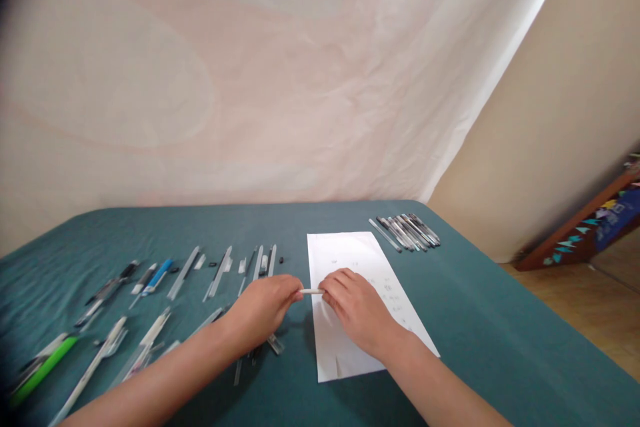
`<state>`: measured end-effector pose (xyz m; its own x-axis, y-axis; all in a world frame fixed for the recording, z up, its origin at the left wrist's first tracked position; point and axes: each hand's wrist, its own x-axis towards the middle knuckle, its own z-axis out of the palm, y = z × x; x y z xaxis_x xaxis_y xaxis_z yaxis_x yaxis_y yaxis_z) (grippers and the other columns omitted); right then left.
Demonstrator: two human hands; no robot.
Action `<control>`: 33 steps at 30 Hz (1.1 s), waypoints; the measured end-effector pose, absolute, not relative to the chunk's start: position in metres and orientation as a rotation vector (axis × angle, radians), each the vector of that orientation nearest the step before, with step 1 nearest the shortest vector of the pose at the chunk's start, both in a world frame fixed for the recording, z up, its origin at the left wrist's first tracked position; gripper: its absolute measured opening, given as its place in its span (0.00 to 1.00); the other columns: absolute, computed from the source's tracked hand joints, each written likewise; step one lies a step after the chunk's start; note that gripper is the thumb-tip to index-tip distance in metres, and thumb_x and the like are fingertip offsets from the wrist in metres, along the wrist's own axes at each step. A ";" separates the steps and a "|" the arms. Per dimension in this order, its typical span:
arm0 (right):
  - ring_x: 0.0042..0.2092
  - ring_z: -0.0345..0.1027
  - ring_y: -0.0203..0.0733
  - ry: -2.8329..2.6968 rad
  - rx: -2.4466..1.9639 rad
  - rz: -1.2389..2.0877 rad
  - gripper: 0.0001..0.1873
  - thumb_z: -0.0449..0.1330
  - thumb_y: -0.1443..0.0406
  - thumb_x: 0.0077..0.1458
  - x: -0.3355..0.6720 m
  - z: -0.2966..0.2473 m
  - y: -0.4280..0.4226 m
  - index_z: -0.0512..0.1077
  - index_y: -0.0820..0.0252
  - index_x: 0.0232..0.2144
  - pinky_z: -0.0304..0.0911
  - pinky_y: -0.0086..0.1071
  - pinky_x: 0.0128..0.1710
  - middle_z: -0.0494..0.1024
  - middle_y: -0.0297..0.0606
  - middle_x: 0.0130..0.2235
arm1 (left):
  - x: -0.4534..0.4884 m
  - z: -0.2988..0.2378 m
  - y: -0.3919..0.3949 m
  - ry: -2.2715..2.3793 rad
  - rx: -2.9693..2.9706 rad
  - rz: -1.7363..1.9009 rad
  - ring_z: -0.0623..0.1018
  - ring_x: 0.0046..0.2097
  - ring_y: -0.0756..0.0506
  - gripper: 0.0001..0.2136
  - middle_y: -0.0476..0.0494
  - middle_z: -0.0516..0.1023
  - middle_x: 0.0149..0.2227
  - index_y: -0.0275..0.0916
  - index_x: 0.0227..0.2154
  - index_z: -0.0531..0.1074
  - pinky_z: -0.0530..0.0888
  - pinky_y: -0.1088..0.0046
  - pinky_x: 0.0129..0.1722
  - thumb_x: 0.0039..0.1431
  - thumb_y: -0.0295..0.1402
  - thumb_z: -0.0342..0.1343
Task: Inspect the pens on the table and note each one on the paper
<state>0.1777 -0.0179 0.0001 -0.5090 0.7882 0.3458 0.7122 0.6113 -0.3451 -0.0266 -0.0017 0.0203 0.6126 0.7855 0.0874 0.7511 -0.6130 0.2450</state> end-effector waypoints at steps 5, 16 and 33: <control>0.39 0.62 0.45 -2.503 -1.207 -0.204 0.08 0.55 0.63 0.59 0.175 0.008 -0.021 0.72 0.58 0.30 0.54 0.39 0.40 0.71 0.39 0.32 | -0.017 0.033 -0.018 1.321 2.873 0.226 0.73 0.39 0.42 0.06 0.42 0.73 0.36 0.37 0.36 0.69 0.69 0.67 0.38 0.62 0.28 0.48; 0.25 0.62 0.35 -1.643 -1.410 0.866 0.06 0.59 0.62 0.48 0.236 -0.007 0.054 0.71 0.60 0.28 0.54 0.27 0.24 0.71 0.31 0.23 | 0.005 0.002 -0.063 0.912 3.064 0.336 0.65 0.58 0.35 0.28 0.29 0.65 0.57 0.30 0.54 0.63 0.62 0.58 0.54 0.61 0.49 0.46; 0.21 0.59 0.33 -1.599 -1.406 0.776 0.05 0.56 0.63 0.50 0.224 -0.062 0.081 0.67 0.57 0.24 0.51 0.27 0.21 0.68 0.30 0.20 | 0.003 -0.060 -0.058 0.591 3.357 0.271 0.70 0.55 0.33 0.18 0.26 0.67 0.55 0.32 0.57 0.58 0.70 0.57 0.49 0.65 0.29 0.44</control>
<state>0.2235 0.0814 -0.0619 -0.0087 0.9811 0.1933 0.4555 0.1760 -0.8727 0.0033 -0.0580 -0.0597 0.9290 0.3112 0.2001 0.3547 -0.9031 -0.2422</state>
